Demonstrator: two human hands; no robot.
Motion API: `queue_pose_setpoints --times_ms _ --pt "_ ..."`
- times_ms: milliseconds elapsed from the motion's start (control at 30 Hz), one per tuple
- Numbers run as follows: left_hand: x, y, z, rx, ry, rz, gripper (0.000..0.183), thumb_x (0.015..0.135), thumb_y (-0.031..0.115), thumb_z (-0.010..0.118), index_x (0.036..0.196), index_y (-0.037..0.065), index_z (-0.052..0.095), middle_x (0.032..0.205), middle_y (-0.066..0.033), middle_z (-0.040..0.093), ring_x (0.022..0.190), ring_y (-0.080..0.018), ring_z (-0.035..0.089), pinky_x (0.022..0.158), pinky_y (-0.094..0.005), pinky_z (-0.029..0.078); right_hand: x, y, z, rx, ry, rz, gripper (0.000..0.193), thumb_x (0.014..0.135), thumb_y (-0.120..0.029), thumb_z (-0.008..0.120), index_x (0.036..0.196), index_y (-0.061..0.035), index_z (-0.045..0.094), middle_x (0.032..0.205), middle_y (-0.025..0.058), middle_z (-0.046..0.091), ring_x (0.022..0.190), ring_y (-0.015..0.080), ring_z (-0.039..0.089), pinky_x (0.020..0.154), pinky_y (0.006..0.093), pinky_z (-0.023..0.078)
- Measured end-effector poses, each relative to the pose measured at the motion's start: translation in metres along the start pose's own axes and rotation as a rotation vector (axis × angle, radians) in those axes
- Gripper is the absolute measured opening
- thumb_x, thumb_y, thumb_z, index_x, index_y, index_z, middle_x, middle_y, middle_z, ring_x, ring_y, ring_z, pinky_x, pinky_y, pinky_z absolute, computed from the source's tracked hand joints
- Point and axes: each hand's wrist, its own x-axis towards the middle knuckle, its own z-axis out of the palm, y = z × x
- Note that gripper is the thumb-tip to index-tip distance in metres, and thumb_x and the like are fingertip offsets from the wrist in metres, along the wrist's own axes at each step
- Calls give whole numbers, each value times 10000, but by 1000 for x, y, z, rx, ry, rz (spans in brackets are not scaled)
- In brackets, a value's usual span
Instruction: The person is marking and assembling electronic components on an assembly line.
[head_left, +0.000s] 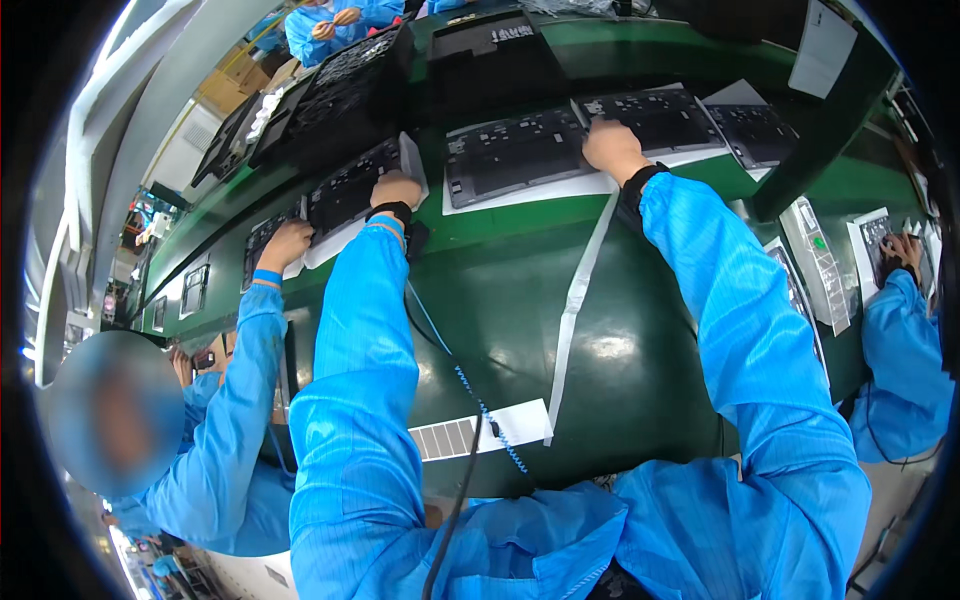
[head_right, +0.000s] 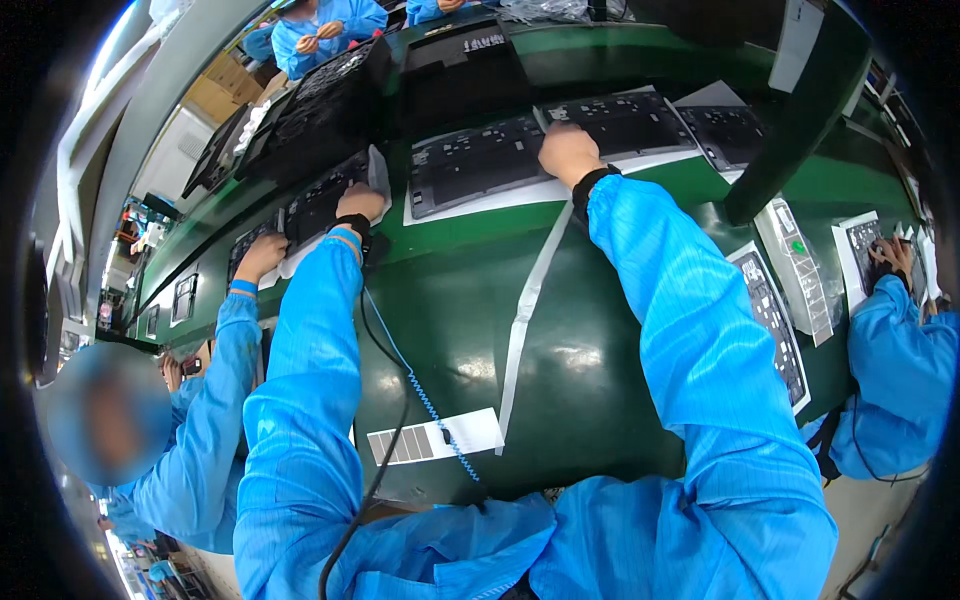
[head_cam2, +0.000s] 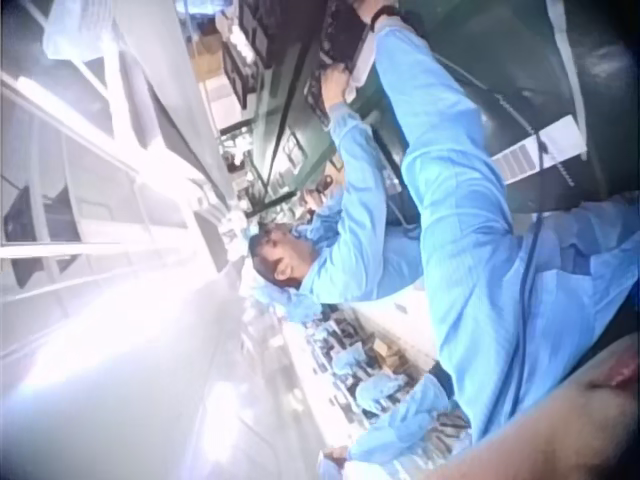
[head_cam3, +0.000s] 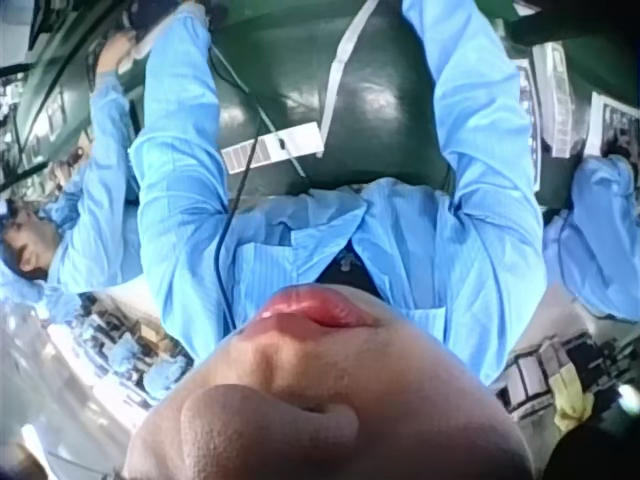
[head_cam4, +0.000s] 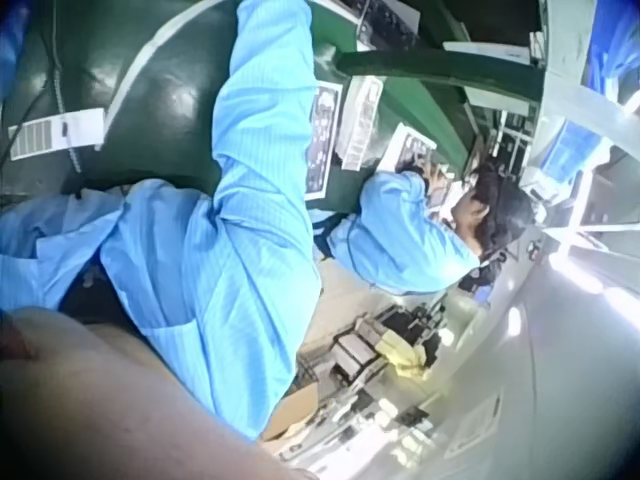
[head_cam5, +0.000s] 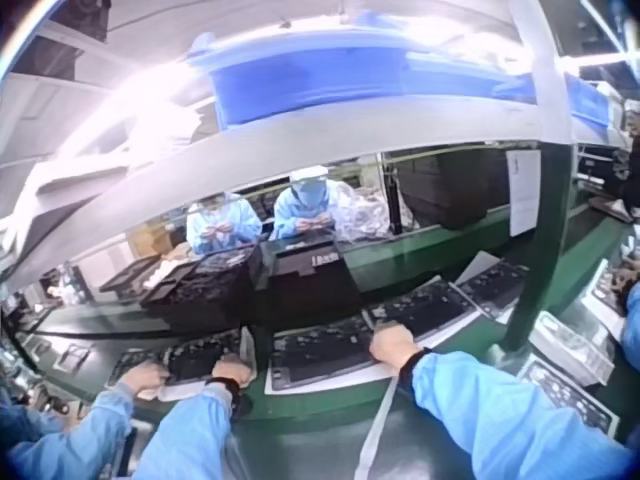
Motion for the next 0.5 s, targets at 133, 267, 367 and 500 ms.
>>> queue_pose_setpoints --times_ms 133,267,367,500 --pt "6 -9 -1 301 -57 364 327 815 318 600 968 57 723 1032 -204 688 971 -363 669 815 -464 539 -21 -10 -39 65 -57 -85 289 777 -218 544 900 -22 717 942 222 690 893 382 678 791 464 550" --pt "27 -40 -12 316 -51 454 408 772 367 610 926 3 715 960 -248 680 911 -411 667 800 -471 537 -27 -22 -39 426 94 -31 287 722 -196 591 859 25 711 911 255 679 908 416 661 833 474 532" --pt "-10 -34 -55 179 74 462 432 743 326 593 933 -54 672 988 -295 653 951 -449 632 878 -488 499 -44 -52 -34 680 24 -143 296 771 -270 610 807 11 696 821 223 688 787 323 700 725 426 557" --pt "-58 -13 -77 68 88 548 334 711 250 606 756 -79 644 797 -297 637 800 -445 636 750 -499 507 -74 -120 -13 1462 -576 -12 556 881 -419 623 993 126 601 920 218 680 701 271 707 417 324 440"
